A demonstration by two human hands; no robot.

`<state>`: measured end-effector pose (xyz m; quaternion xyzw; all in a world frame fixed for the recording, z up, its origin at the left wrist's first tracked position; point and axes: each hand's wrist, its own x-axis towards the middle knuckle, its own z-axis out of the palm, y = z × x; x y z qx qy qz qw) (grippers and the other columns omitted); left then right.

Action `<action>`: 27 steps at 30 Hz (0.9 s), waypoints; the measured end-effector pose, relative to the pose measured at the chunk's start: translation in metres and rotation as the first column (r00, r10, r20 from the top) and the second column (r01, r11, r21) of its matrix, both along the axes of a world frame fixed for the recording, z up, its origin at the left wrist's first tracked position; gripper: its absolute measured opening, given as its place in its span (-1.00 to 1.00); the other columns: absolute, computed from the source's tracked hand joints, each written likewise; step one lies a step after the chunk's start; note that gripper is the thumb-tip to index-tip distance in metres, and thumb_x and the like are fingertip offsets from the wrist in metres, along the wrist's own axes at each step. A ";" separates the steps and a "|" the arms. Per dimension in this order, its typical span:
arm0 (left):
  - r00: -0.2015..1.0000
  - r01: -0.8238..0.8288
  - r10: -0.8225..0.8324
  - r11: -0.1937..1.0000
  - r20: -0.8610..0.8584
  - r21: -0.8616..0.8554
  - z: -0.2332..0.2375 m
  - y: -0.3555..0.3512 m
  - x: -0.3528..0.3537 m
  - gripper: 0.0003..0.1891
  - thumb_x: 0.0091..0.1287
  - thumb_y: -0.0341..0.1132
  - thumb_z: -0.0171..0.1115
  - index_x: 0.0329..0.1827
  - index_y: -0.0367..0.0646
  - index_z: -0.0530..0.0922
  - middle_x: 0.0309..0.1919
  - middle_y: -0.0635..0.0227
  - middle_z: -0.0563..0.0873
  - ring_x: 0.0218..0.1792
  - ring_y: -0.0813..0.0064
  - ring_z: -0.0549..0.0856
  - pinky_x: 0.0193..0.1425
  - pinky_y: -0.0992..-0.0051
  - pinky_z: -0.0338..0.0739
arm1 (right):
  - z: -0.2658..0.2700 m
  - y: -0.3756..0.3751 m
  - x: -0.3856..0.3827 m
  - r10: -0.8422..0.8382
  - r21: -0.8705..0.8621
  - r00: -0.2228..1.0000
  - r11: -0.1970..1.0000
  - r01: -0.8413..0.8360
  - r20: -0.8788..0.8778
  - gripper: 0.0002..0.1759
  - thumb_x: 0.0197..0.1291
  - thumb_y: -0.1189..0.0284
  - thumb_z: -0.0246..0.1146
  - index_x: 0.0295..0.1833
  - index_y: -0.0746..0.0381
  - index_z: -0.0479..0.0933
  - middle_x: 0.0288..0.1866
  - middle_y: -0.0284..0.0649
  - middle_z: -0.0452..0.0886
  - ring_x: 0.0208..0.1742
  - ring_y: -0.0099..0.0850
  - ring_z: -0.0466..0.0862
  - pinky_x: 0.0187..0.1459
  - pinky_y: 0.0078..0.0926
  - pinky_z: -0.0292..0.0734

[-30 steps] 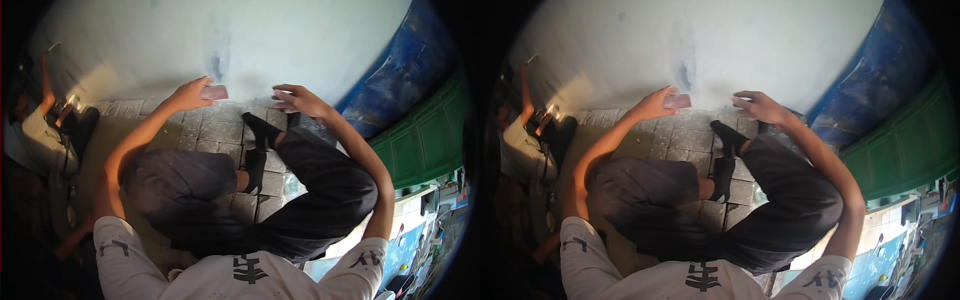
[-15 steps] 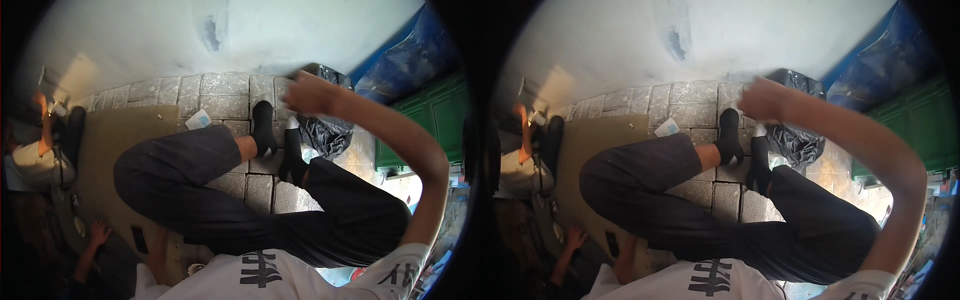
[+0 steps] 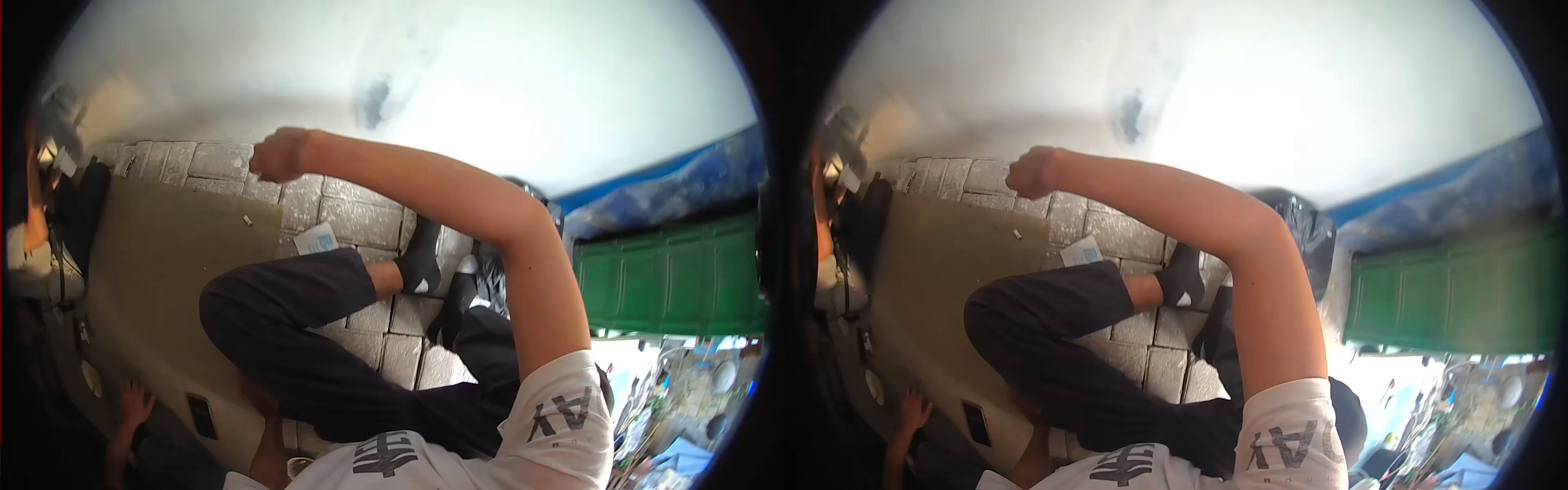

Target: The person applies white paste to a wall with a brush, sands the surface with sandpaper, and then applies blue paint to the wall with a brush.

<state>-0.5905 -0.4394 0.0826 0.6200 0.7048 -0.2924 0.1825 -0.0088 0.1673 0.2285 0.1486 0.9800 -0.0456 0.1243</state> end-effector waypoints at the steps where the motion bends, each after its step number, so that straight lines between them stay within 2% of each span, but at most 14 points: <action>1: 1.000 -0.017 0.017 1.000 0.009 -0.004 0.003 0.006 0.010 -0.39 0.49 0.06 0.21 0.30 -0.37 0.59 0.33 -0.18 0.55 0.45 -0.27 0.42 0.57 -0.13 0.31 | -0.006 0.003 -0.009 0.028 -0.027 0.999 0.999 -0.027 0.025 -0.64 0.54 0.12 0.20 -0.02 0.16 0.73 -0.03 -0.10 0.81 0.11 0.00 0.77 0.14 -0.03 0.68; 7: 0.991 -0.126 0.129 0.988 0.036 -0.086 0.009 0.001 0.005 -0.36 0.56 0.08 0.11 0.40 -0.35 0.52 0.42 -0.20 0.49 0.53 -0.29 0.34 0.65 -0.15 0.19 | -0.051 0.047 0.002 -0.042 -0.140 0.977 0.988 0.072 0.207 -0.60 0.59 0.08 0.09 0.17 0.10 0.67 -0.01 -0.01 0.79 0.07 0.04 0.79 0.10 0.04 0.69; 11: 0.988 -0.135 0.143 0.984 0.063 -0.115 0.008 0.004 -0.001 -0.35 0.53 0.05 0.13 0.43 -0.36 0.50 0.44 -0.18 0.50 0.49 -0.28 0.38 0.62 -0.15 0.22 | -0.078 0.060 0.061 0.100 -0.259 0.957 0.965 -0.028 0.271 -0.77 0.58 0.24 0.06 0.03 0.06 0.60 -0.14 -0.09 0.78 -0.03 -0.04 0.80 0.01 0.03 0.66; 13: 0.979 -0.183 0.187 0.981 0.086 -0.058 0.013 -0.003 0.004 -0.36 0.50 0.05 0.14 0.41 -0.32 0.54 0.44 -0.19 0.51 0.50 -0.28 0.38 0.60 -0.19 0.22 | -0.129 0.064 0.109 0.167 -0.426 0.956 0.903 -0.051 0.239 -0.62 0.63 0.20 -0.02 0.36 -0.01 0.58 0.04 -0.10 0.76 0.12 -0.10 0.74 0.17 -0.01 0.60; 14: 0.971 -0.212 0.212 0.977 0.106 -0.017 0.004 -0.011 -0.009 -0.37 0.48 0.06 0.13 0.39 -0.29 0.56 0.45 -0.19 0.50 0.52 -0.28 0.37 0.61 -0.21 0.20 | -0.131 0.056 0.121 0.066 -0.521 0.929 0.842 0.144 0.363 -0.53 0.63 0.07 -0.07 0.40 -0.03 0.55 0.34 -0.16 0.66 0.34 -0.06 0.65 0.34 0.06 0.52; 15: 0.983 -0.089 0.079 0.995 0.163 0.051 -0.006 -0.011 -0.027 -0.25 0.43 0.19 0.15 0.47 -0.25 0.50 0.48 -0.14 0.48 0.57 -0.26 0.30 0.65 -0.28 0.08 | -0.135 0.052 0.136 0.081 -0.535 0.942 0.838 0.112 0.325 -0.54 0.66 0.05 -0.10 0.36 -0.03 0.57 0.31 -0.17 0.69 0.29 -0.05 0.68 0.33 0.01 0.54; 16: 0.926 -0.198 0.183 0.980 0.329 0.012 0.014 0.007 -0.011 -0.23 0.42 0.19 0.15 0.52 -0.22 0.44 0.50 -0.11 0.47 0.58 -0.24 0.28 0.66 -0.29 0.05 | -0.112 0.050 0.145 0.103 -0.604 0.969 0.795 0.056 0.225 -0.55 0.68 0.07 -0.11 0.34 -0.02 0.57 0.26 -0.16 0.71 0.26 -0.05 0.69 0.32 -0.05 0.57; 17: 0.831 -0.302 0.288 0.952 0.476 -0.049 0.048 0.041 0.019 -0.20 0.42 0.18 0.16 0.57 -0.20 0.38 0.52 -0.08 0.45 0.60 -0.22 0.26 0.67 -0.29 0.03 | -0.055 0.040 0.141 0.104 -0.602 0.942 0.790 0.116 0.318 -0.59 0.67 0.11 -0.05 0.31 0.02 0.58 0.21 -0.14 0.73 0.24 -0.06 0.70 0.29 -0.07 0.58; 20: 0.833 -0.473 0.495 0.869 0.248 -0.144 -0.083 0.075 0.254 -0.12 0.47 0.32 0.05 0.64 -0.18 0.30 0.60 -0.01 0.36 0.60 0.01 0.32 0.63 -0.06 0.21 | -0.005 0.014 0.171 -0.099 -0.756 0.976 0.619 0.212 0.193 -0.60 0.66 0.15 0.03 0.33 0.10 0.60 0.25 -0.15 0.75 0.09 -0.07 0.77 0.19 -0.09 0.63; 22: 0.830 -0.467 0.507 0.859 0.230 -0.210 -0.085 0.148 0.373 -0.07 0.50 0.42 -0.02 0.68 -0.16 0.24 0.66 0.03 0.29 0.61 0.17 0.37 0.61 0.10 0.33 | 0.036 0.004 0.184 -0.282 -0.795 0.949 0.540 0.278 0.140 -0.56 0.67 0.13 0.05 0.40 0.14 0.57 0.26 -0.14 0.75 0.15 -0.17 0.77 0.24 -0.19 0.63; 24: 0.385 -0.538 0.668 0.723 0.638 -0.433 -0.009 0.235 0.377 -0.09 0.49 0.42 0.01 0.50 -0.32 0.47 0.42 -0.09 0.60 0.46 -0.01 0.56 0.54 0.11 0.44 | 0.092 -0.021 0.184 -0.386 -0.815 0.913 0.482 0.323 0.133 -0.53 0.66 0.12 0.07 0.45 0.15 0.52 0.25 -0.14 0.76 0.18 -0.20 0.77 0.25 -0.21 0.63; 25: 0.405 -0.615 0.502 0.768 0.764 -0.179 0.006 0.269 0.387 -0.24 0.55 0.24 0.13 0.41 -0.36 0.55 0.26 -0.07 0.73 0.37 0.04 0.65 0.50 0.19 0.48 | 0.128 -0.038 0.182 -0.600 -0.858 0.796 0.365 0.362 0.081 -0.50 0.65 0.13 0.10 0.50 0.17 0.45 0.26 -0.13 0.75 0.21 -0.23 0.76 0.25 -0.22 0.64; 26: 0.061 -0.758 0.289 0.636 0.956 -0.144 0.093 0.316 0.416 -0.39 0.59 0.02 0.23 0.46 -0.31 0.52 0.31 0.00 0.70 0.39 0.20 0.65 0.49 0.27 0.49 | 0.166 -0.047 0.180 -0.780 -0.898 0.624 0.240 0.368 0.047 -0.44 0.64 0.13 0.13 0.55 0.20 0.39 0.27 -0.13 0.74 0.24 -0.26 0.74 0.25 -0.23 0.64; 27: 0.005 -0.810 0.159 0.579 0.987 -0.089 0.167 0.350 0.435 -0.45 0.60 -0.09 0.26 0.50 -0.27 0.49 0.39 0.06 0.65 0.43 0.30 0.61 0.48 0.34 0.48 | 0.202 -0.056 0.173 -0.784 -0.901 0.619 0.241 0.361 0.038 -0.44 0.64 0.13 0.13 0.55 0.20 0.39 0.27 -0.13 0.74 0.24 -0.26 0.74 0.25 -0.23 0.64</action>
